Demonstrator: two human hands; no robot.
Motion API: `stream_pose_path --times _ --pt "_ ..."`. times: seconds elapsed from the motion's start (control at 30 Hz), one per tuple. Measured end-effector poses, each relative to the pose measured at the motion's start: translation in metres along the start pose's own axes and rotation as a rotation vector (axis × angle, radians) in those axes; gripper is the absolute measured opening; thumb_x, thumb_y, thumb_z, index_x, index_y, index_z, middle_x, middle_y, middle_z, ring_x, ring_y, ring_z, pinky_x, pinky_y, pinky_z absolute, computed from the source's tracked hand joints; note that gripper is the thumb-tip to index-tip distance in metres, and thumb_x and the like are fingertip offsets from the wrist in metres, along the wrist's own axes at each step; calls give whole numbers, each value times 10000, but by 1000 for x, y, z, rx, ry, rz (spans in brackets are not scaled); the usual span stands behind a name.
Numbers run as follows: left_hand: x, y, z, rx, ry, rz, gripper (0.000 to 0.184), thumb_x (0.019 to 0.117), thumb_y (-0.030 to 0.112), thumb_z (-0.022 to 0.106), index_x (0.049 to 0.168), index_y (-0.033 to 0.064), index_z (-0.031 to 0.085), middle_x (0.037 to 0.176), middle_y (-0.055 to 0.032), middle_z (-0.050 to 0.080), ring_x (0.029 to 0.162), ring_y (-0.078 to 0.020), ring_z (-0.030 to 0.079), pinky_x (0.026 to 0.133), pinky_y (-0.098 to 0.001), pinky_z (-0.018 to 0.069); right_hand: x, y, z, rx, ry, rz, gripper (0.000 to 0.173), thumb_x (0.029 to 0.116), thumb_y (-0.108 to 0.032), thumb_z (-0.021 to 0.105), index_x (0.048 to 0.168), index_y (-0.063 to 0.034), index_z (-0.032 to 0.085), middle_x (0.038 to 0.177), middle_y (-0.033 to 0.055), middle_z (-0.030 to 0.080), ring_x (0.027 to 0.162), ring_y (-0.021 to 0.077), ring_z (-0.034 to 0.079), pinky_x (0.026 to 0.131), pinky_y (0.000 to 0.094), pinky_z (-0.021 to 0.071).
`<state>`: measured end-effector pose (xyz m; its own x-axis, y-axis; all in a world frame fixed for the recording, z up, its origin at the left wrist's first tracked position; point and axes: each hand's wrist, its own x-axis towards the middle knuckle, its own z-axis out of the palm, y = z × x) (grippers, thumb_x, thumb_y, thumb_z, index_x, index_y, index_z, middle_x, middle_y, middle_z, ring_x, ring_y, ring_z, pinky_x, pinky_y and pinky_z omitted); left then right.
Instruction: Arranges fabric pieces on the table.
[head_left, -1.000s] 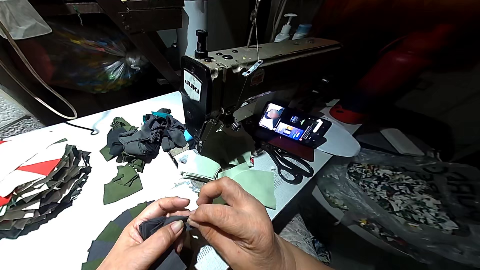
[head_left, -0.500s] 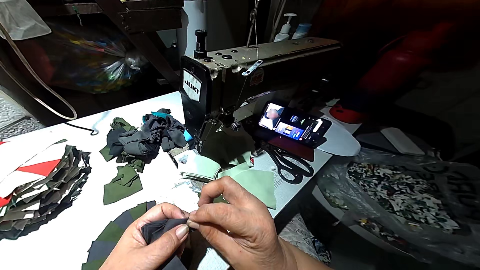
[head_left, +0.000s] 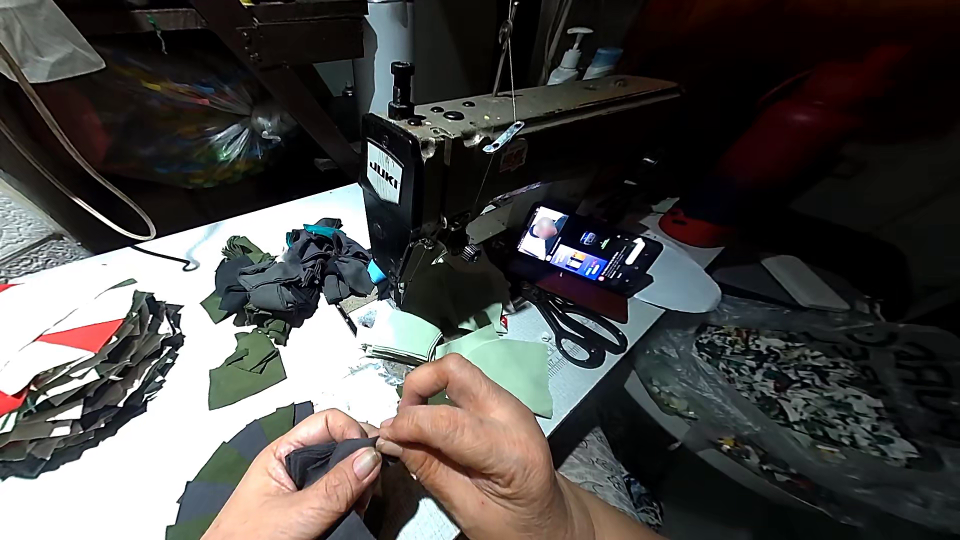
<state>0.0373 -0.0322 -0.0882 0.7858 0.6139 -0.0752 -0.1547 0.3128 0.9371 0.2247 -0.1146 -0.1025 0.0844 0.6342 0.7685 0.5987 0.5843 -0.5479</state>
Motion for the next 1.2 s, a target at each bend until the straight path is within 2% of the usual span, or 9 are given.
stream_pose_path --times 0.47,1.2 --pt "-2 0 2 49 72 5 46 950 152 725 905 147 718 784 19 681 649 -28 614 602 -172 524 0 -1 0 -5 0 -17 74 978 -91 683 988 -61 750 956 58 632 925 100 617 830 257 537" --pt "-2 -1 1 14 75 11 50 944 177 739 915 140 723 800 5 689 648 -26 615 604 -170 527 0 -1 5 8 -3 -21 85 987 -82 657 1006 -42 730 966 61 643 923 101 627 835 258 545"
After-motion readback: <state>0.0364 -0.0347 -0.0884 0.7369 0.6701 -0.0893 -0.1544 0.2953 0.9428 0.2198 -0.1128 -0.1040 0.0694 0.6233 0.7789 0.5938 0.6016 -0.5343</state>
